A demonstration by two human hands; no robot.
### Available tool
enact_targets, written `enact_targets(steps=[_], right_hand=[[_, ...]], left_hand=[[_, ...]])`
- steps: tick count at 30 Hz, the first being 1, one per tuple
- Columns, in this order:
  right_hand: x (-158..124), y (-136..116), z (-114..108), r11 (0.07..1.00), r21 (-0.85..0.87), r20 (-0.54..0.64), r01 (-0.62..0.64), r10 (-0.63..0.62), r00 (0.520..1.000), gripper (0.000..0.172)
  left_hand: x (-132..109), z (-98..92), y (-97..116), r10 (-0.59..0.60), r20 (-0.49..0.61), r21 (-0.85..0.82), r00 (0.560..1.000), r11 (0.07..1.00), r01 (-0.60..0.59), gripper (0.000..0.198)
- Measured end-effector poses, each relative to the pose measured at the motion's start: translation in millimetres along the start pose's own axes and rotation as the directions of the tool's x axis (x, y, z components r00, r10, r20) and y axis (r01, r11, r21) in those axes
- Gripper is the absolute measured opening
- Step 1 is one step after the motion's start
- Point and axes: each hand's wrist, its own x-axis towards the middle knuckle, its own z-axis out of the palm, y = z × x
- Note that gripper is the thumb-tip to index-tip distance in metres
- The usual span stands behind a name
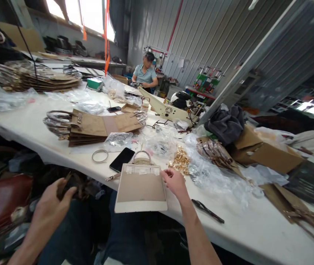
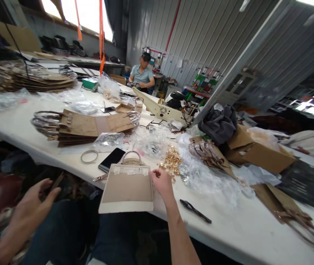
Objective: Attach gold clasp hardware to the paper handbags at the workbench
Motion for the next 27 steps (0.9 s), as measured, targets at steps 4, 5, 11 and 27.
enact_targets(steps=[4, 5, 11, 27], right_hand=[[-11.5, 1.5, 3.7, 0.995, -0.088, 0.024, -0.056, 0.059, 0.998, 0.051], [-13.4, 2.3, 5.6, 0.996, -0.038, 0.034, -0.085, 0.086, 0.996, 0.053], [-20.5, -2.0, 11.3, 0.959, 0.212, 0.172, -0.186, 0.151, 0.973, 0.064], [-113.9, -54.8, 13.7, 0.840, 0.412, -0.052, 0.354, -0.366, 0.929, 0.031]], left_hand=[[-47.9, 49.0, 46.7, -0.051, 0.465, -0.369, 0.884, 0.896, 0.246, 0.079], [-57.6, 56.7, 60.6, -0.048, 0.567, -0.392, 0.823, 0.862, 0.320, 0.083], [-91.2, 85.0, 111.6, 0.111, 0.761, -0.497, 0.639, 0.734, 0.464, 0.079], [-86.7, 70.3, 89.8, 0.218, 0.609, -0.635, 0.763, 0.710, 0.304, 0.065]])
